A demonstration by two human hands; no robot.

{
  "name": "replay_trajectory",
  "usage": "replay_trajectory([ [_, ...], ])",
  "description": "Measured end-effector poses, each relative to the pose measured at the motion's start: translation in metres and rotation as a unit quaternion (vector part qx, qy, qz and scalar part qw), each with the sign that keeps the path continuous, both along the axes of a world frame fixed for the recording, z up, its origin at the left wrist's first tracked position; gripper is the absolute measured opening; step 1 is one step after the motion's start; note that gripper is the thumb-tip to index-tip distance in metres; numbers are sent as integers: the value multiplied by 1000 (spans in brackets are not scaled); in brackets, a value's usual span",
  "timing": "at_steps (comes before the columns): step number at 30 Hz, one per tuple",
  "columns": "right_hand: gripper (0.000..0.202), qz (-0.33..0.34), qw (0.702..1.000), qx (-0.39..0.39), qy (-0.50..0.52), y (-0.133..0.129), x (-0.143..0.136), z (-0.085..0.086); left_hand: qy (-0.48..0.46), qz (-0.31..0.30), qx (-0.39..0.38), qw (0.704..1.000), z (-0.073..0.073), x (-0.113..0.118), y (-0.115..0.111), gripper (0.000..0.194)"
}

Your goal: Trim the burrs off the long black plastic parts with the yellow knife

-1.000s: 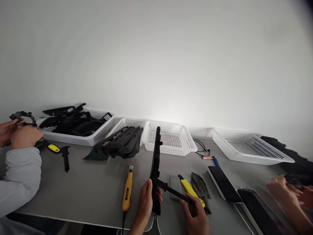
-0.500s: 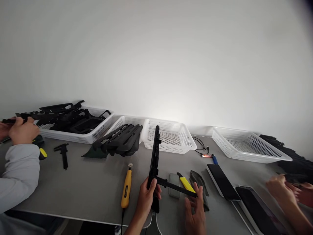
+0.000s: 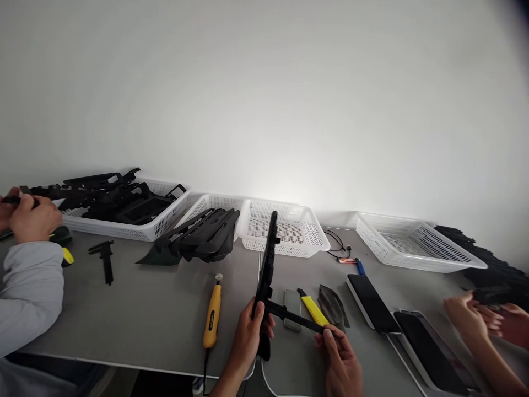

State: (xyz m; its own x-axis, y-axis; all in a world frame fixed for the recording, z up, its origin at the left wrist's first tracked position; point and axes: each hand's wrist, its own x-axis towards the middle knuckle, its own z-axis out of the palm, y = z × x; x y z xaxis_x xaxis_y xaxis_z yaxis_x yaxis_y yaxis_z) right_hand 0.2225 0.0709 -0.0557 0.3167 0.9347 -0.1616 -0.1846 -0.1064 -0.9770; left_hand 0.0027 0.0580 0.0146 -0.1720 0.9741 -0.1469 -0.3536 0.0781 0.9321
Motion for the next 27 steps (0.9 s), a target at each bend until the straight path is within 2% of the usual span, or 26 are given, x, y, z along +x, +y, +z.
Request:
replay_trajectory([
  [3, 55, -26, 999, 15, 41, -1, -1, 5, 22, -7, 6, 1000, -6, 5, -1, 59],
  [6, 50, -21, 997, 30, 70, -2, -2, 9, 36, 4, 0, 999, -11, 6, 0, 60],
  [9, 49, 28, 997, 35, 63, -1, 0, 11, 39, 17, 3, 999, -13, 6, 1, 61],
  [13, 51, 79, 996, 1, 38, 2, 3, 10, 47, 21, 4, 999, -9, 5, 0, 63],
  [16, 52, 74, 996, -14, 53, 2, 4, 10, 47, 27, 3, 999, -8, 5, 0, 64],
  [22, 48, 28, 992, 9, 126, -2, 1, 16, 43, 16, 13, 999, -13, 3, 2, 62],
  [27, 50, 50, 990, 15, 129, -1, 5, 11, 35, 8, 21, 999, -13, -1, 1, 55],
])
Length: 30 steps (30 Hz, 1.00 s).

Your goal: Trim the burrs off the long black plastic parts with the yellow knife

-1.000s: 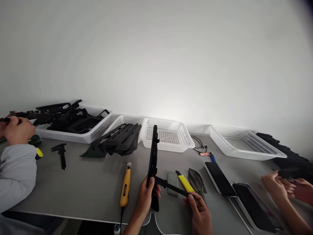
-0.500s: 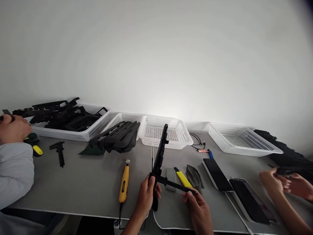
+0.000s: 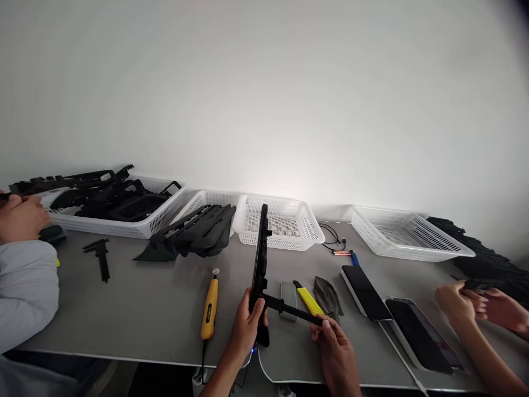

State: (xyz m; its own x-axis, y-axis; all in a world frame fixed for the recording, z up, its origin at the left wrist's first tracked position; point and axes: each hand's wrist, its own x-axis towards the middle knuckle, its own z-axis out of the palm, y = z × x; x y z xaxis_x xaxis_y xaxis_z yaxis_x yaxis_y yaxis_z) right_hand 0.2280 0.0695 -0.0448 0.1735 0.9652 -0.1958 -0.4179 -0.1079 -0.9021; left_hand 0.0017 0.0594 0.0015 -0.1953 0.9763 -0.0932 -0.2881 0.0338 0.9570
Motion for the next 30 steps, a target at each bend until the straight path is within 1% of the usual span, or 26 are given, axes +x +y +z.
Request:
replay_trajectory([
  [3, 53, 26, 999, 5, -29, 1, 0, 0, -18, -19, -1, 1000, -2, -1, 1, 59],
  [5, 56, 63, 996, 10, -66, 3, -8, 7, -9, -26, -5, 1000, -3, -2, 1, 64],
  [7, 56, 128, 986, 18, -102, 5, -24, 18, 15, -34, -14, 999, -3, -2, 0, 68],
  [8, 52, 159, 980, 25, -114, 6, -34, 23, 27, -37, -21, 999, -3, -3, -1, 71],
  [10, 46, 197, 971, 42, -126, 8, -54, 32, 44, -37, -39, 998, -2, -3, -3, 77],
  [12, 50, 181, 973, 45, -132, 9, -69, 33, 48, -24, -49, 997, 0, -2, -4, 79],
  [14, 54, 149, 978, 37, -139, 9, -75, 29, 49, -13, -35, 998, 1, -1, -5, 69],
  [16, 55, 123, 983, 27, -137, 7, -75, 22, 48, -18, -8, 999, 3, 0, -4, 60],
  [19, 54, 102, 988, 22, -114, 5, -72, 14, 48, -27, 0, 998, 6, 1, -4, 61],
  [21, 53, 106, 989, 29, -95, 4, -71, 14, 52, -30, -12, 998, 7, 1, -4, 63],
  [24, 51, 135, 987, 42, -77, 4, -72, 20, 49, -35, -27, 998, 9, 1, -4, 65],
  [27, 52, 152, 983, 51, -90, 3, -73, 26, 38, -25, -38, 998, 13, 1, -4, 66],
  [30, 54, 150, 982, 49, -108, 2, -73, 28, 35, -14, -50, 998, 17, 0, -5, 69],
])
